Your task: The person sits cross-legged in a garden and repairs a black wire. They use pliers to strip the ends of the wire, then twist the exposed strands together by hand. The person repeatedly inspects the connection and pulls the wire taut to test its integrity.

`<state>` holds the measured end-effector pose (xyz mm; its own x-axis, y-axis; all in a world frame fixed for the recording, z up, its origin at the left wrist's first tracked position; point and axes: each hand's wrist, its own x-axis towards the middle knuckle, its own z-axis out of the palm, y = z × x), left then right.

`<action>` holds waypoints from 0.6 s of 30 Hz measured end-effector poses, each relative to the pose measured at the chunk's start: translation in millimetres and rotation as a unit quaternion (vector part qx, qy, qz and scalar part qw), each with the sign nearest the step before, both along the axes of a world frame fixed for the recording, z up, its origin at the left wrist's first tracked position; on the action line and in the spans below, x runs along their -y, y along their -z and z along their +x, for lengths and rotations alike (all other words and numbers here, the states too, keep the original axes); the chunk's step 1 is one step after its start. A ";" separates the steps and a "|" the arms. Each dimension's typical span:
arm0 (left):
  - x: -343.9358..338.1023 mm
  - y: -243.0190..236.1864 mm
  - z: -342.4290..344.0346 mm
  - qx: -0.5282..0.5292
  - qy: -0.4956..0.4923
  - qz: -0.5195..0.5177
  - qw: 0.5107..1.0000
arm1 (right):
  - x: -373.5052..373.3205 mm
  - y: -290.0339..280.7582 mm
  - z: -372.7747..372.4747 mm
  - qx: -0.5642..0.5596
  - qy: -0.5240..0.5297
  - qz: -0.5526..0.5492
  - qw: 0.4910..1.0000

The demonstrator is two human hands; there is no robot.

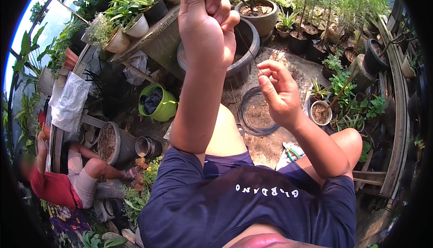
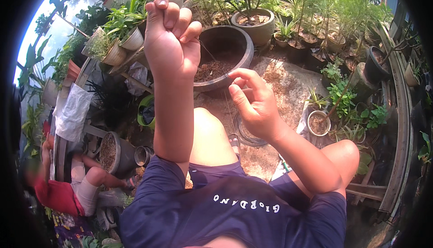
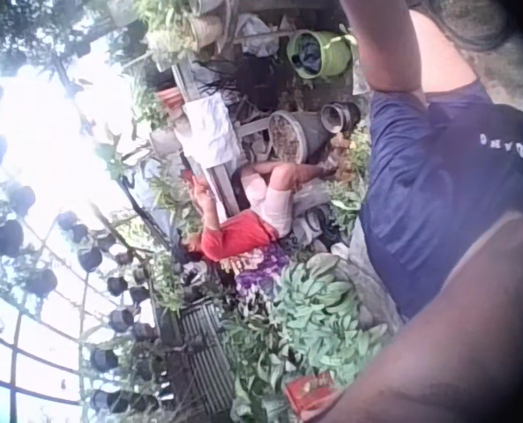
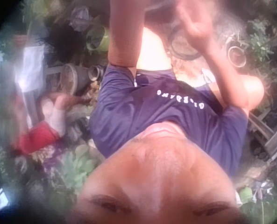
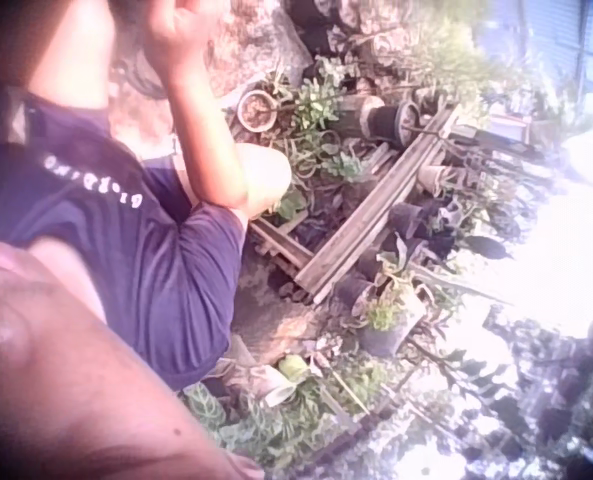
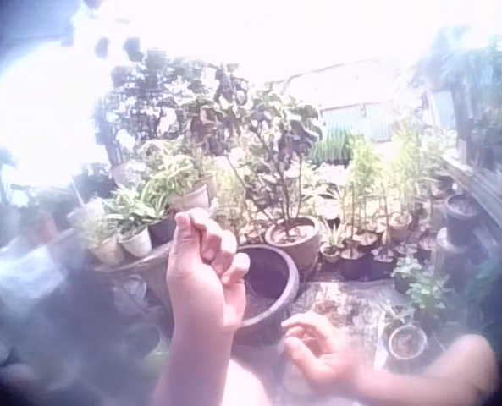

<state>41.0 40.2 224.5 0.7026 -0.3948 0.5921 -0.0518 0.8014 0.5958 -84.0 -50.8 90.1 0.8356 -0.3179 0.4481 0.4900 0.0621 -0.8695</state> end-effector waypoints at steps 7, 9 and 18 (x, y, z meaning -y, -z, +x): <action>-33.8 -7.8 15.5 0.027 -0.127 -0.044 0.991 | -8.4 11.4 4.8 0.037 0.090 -0.127 0.987; -37.9 -7.9 17.2 0.045 -0.154 -0.047 0.986 | -6.0 9.6 9.2 0.094 0.133 -0.193 0.968; -54.0 -24.8 13.3 0.058 -0.112 -0.095 0.988 | 2.7 0.8 -19.8 0.037 0.114 -0.171 0.978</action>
<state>54.2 94.2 249.3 0.6830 -0.1122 0.7217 -0.2989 0.8586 0.4164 -103.8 -53.5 89.4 0.7214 -0.3132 0.6176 0.5198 -0.3443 -0.7818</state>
